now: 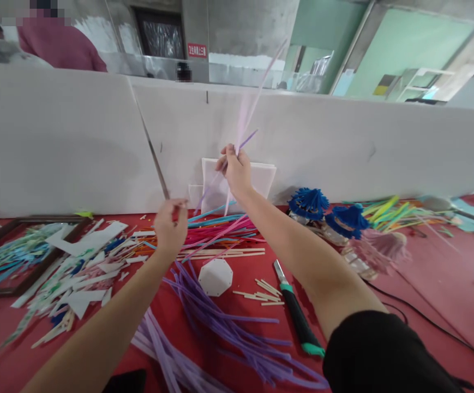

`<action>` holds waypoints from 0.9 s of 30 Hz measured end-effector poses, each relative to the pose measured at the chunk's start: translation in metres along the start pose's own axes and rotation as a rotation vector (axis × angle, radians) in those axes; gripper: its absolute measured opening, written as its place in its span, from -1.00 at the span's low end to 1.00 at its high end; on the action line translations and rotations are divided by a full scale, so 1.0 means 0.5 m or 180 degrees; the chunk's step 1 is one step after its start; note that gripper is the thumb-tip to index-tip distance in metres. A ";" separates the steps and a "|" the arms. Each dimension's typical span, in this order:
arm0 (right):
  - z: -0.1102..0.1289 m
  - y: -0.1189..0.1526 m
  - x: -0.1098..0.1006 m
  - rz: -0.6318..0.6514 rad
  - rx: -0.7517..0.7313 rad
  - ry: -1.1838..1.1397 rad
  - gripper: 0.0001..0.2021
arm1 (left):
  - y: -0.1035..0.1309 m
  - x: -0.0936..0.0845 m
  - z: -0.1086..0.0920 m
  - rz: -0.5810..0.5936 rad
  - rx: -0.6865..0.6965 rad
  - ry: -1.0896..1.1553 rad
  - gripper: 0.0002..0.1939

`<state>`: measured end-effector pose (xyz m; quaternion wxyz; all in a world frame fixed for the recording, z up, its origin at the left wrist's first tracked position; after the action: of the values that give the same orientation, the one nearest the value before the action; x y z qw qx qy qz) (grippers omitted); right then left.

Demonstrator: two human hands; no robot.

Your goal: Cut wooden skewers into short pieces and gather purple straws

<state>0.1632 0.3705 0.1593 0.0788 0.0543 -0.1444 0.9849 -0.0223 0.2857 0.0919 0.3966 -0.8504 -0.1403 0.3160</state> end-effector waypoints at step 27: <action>-0.101 0.377 0.108 0.2669 0.3126 -0.0772 -0.87 | 0.092 0.000 -0.105 0.0568 -0.2927 0.4072 -0.78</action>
<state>0.0735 0.2145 0.0663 -0.3625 0.1337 0.3052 0.8704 0.0115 0.2253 0.0823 -0.0176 -0.9536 0.0671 -0.2931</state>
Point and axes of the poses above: each hand's wrist, its own y-axis away from the middle knuckle, its own x-axis out of the palm, z = x × y, the point moved 8 cm from there along -y, towards the middle knuckle, and after that the axes turned 12 degrees about x, right-handed, at the moved point
